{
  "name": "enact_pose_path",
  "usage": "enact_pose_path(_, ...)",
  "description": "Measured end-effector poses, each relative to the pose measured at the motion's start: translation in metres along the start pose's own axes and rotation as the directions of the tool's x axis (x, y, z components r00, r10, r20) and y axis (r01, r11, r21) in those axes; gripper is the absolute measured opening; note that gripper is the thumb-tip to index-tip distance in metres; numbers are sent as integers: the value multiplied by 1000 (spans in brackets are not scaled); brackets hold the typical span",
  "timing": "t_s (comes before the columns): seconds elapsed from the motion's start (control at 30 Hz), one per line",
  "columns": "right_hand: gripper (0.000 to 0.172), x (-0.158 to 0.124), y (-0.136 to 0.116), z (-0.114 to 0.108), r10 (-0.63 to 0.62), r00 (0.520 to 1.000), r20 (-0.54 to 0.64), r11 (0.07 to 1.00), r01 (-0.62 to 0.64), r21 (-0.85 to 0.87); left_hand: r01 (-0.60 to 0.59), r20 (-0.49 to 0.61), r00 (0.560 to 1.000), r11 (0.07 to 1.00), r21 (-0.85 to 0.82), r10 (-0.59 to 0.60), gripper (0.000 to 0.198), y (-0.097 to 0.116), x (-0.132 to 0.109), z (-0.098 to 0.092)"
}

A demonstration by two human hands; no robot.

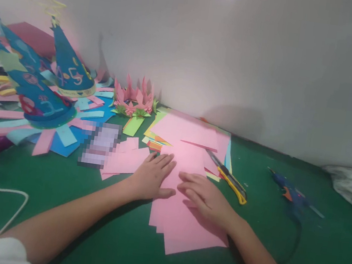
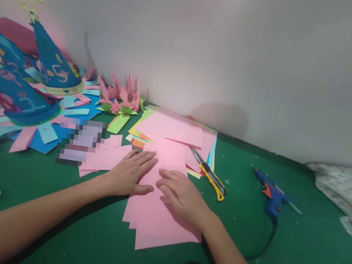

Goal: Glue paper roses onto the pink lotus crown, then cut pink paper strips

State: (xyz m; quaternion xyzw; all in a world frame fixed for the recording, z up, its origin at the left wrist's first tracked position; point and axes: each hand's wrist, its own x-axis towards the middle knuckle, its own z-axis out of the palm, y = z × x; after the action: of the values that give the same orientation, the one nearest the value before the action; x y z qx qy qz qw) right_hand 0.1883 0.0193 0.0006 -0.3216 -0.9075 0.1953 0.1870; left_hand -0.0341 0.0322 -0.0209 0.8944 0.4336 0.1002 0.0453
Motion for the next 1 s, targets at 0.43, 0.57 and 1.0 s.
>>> enact_pose_path(0.43, 31, 19, 9, 9, 140, 988, -65, 960, -151, -237, 2, 11, 1000, 1000, -13, -2, 77, 0, 1, -1)
enact_pose_path(0.57, 27, 6, 7, 3, 147, 986, -75, 960, -161, -230, 8, 9, 1000, 1000, -8, -7, 76, 1, 2, -1)
enact_pose_path(1.0, 40, 39, 12, 9, 94, 995, 24, 964, -85, -251, -15, -39, 999, 999, 32, 16, 63, 6, 3, -8)
